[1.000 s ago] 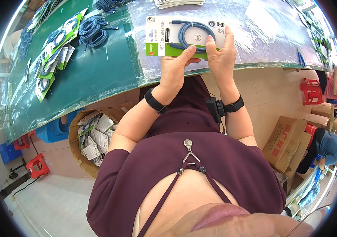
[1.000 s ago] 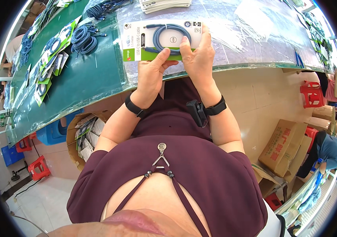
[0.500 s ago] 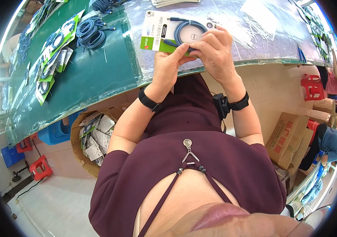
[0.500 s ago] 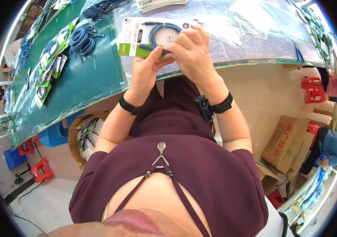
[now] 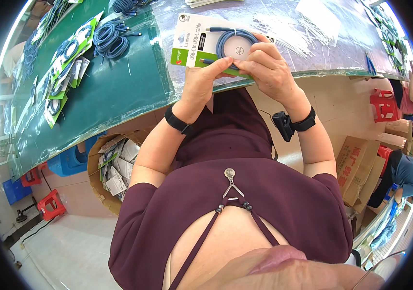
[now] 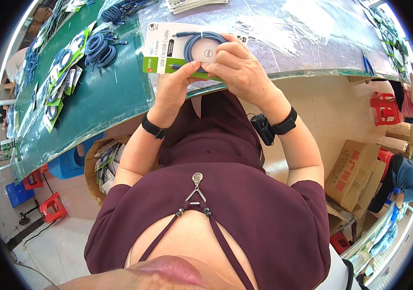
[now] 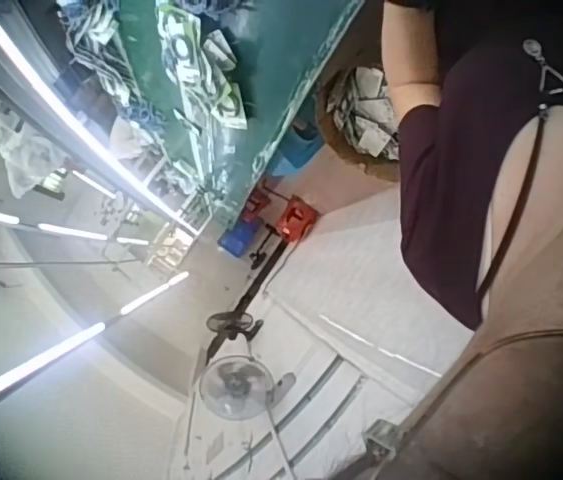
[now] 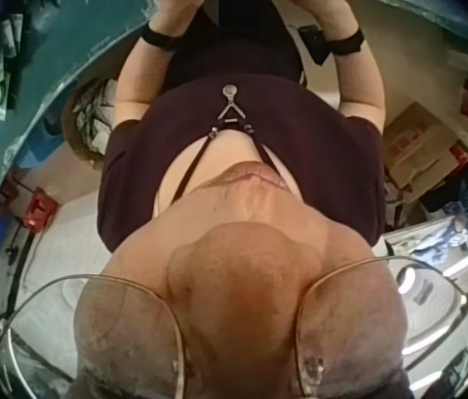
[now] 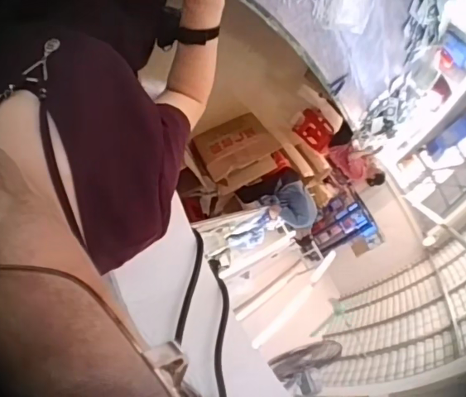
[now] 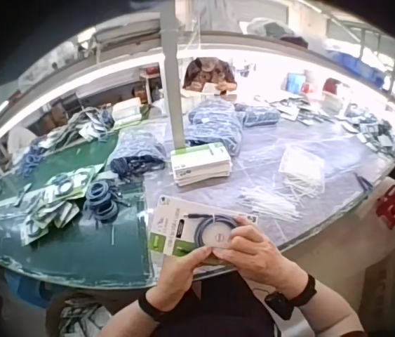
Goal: Packaging electronic cables into retail card-and-plastic blister packs.
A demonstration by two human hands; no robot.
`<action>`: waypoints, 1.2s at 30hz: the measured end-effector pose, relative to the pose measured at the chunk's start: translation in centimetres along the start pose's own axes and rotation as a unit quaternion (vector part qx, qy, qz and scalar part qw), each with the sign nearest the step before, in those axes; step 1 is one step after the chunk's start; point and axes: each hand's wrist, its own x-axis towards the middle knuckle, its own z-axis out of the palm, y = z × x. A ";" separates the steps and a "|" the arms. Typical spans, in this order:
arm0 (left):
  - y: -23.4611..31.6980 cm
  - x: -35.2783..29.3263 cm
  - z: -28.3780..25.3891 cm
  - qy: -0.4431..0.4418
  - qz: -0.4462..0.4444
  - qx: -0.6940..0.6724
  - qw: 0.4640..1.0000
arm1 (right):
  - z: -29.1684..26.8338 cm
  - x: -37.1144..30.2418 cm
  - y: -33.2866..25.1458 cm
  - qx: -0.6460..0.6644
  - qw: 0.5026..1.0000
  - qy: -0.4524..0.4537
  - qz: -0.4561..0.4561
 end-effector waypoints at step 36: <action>-2.1 0.3 0.5 0.000 0.014 0.109 0.994 | 2.7 -1.1 -0.1 0.136 0.904 0.152 0.376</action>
